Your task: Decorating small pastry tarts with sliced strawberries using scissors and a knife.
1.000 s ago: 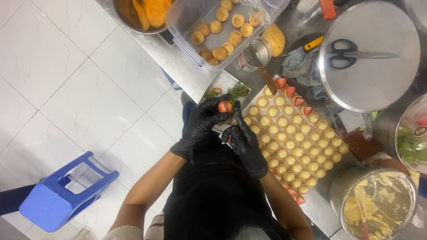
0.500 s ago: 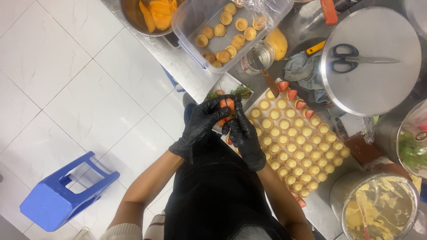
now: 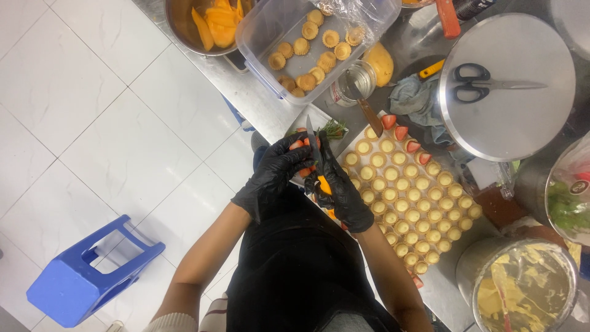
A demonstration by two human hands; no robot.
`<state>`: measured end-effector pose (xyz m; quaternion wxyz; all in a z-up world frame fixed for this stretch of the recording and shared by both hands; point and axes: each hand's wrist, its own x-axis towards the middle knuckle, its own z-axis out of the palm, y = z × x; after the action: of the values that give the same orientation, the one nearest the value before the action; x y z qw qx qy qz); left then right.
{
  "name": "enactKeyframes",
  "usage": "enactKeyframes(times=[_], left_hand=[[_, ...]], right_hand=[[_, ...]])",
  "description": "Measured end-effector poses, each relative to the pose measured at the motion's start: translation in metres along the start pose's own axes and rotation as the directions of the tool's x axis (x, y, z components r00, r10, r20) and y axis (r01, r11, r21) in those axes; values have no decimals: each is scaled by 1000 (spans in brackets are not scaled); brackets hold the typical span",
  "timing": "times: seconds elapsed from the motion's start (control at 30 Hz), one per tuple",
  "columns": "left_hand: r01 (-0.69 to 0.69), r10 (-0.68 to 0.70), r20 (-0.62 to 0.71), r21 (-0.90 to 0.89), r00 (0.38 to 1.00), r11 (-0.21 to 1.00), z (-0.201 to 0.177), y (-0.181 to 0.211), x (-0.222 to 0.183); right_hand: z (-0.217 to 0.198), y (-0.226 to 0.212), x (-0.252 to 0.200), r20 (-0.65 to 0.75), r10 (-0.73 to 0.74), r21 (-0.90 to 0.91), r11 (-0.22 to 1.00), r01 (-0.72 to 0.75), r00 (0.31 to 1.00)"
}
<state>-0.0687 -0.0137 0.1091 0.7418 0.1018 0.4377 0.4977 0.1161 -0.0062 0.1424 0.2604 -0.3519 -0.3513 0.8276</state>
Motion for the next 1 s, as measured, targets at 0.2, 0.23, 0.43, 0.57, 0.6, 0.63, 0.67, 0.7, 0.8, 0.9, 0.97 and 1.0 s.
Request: enactKeyframes(times=[0.2, 0.23, 0.43, 0.57, 0.6, 0.63, 0.67, 0.7, 0.8, 0.9, 0.97, 1.0], left_hand=[[-23, 12, -112, -98, 994, 995, -11, -10, 8], [-22, 11, -112, -99, 994, 995, -11, -8, 7], [-20, -3, -162, -136, 987, 991, -1, 3, -1], [-91, 84, -138, -41, 987, 995, -2, -1, -5], [-132, 135, -124, 30, 983, 991, -2, -2, -6], [-131, 134, -122, 32, 983, 991, -2, -2, -6], [-181, 194, -105, 124, 975, 976, -2, -3, -7], [-227, 249, -82, 214, 965, 950, -2, -4, -8], [-178, 264, -110, 492, 958, 852, -1, -9, -6], [-185, 194, -22, 214, 981, 959, -1, -20, -6], [-170, 174, -12, 156, 985, 973, 3, -25, -8], [-156, 157, -5, 95, 988, 983, 5, -28, -8]], right_hand=[[2, 3, -8, -33, -101, -180, 979, 94, 994], [-25, 37, 0, -34, -101, -180, 979, 93, 994], [-57, 82, 24, -276, -206, -212, 966, 150, 939], [-27, 38, 30, -263, -175, -463, 886, 35, 949], [-21, 29, 31, -319, -162, -572, 819, -53, 934], [-26, 32, 32, -320, -164, -571, 819, -52, 933], [-31, 36, 34, -324, -215, -563, 827, -6, 921], [-37, 39, 35, -331, -264, -554, 832, 40, 906], [-67, 57, 32, -311, -258, -442, 891, 101, 915], [-64, 44, 30, -350, -279, -547, 836, 47, 894], [-23, -5, 13, -366, -191, -462, 887, 0, 911], [-3, -30, 5, -368, -99, -376, 925, -50, 924]])
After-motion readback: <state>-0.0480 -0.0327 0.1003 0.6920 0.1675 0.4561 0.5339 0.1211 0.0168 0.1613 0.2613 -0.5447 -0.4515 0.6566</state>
